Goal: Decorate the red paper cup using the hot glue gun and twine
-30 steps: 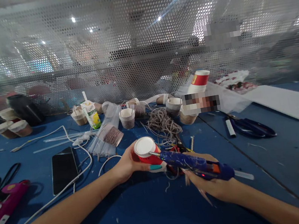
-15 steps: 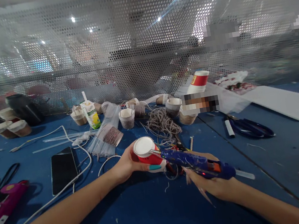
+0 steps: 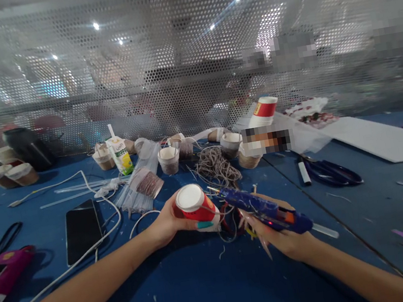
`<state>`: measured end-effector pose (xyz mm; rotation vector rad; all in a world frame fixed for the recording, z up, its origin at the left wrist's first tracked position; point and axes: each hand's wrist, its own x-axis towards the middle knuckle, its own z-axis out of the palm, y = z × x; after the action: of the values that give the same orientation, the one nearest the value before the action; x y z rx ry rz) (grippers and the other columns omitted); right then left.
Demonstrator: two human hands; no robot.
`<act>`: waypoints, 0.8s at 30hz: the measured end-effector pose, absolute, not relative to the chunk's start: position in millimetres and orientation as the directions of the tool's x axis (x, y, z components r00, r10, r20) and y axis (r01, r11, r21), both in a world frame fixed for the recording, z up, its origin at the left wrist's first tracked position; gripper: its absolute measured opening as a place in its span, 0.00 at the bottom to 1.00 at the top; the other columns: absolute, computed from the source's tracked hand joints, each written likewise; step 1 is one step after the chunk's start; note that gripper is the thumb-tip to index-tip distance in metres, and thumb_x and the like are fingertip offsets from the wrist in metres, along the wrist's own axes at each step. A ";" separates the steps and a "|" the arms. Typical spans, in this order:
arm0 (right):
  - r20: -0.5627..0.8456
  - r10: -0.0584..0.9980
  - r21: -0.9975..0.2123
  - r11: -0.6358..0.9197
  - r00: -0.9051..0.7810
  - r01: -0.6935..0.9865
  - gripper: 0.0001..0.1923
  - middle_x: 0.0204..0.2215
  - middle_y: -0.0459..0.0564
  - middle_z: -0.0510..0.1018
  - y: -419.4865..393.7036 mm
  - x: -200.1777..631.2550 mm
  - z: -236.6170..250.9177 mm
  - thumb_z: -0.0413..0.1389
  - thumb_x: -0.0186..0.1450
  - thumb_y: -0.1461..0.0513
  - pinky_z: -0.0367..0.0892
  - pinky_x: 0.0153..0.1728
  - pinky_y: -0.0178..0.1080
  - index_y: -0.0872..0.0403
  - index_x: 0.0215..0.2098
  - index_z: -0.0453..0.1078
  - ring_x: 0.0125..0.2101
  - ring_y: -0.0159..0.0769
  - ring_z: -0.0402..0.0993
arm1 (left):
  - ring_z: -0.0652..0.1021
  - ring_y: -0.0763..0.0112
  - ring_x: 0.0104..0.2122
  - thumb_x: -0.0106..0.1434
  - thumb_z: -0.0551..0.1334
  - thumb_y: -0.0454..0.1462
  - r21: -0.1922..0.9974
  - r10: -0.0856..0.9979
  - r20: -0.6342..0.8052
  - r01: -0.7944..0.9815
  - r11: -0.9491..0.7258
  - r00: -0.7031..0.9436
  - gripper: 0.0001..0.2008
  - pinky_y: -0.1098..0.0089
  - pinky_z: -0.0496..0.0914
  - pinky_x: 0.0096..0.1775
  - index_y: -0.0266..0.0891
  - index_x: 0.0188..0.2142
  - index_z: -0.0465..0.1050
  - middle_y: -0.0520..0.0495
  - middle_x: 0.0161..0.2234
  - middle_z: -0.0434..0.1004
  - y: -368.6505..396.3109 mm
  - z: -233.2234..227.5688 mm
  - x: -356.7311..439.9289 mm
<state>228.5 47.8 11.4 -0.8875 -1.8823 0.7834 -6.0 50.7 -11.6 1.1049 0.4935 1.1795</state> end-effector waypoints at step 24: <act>0.544 0.814 -0.426 0.478 -0.205 0.769 0.08 0.24 0.48 0.69 63.7 231.9 23.3 0.52 0.61 0.61 0.65 0.24 0.37 0.52 0.25 0.58 0.24 0.35 0.69 | 0.76 0.62 0.39 0.36 0.74 0.29 0.891 0.923 0.139 -0.452 0.042 0.360 0.32 0.60 0.66 0.46 0.39 0.44 0.71 0.47 0.39 0.78 49.7 -15.9 -7.5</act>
<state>231.9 63.7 23.3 -1.3085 -1.9890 0.0787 -7.5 49.7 -15.9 1.0573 0.5617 1.1405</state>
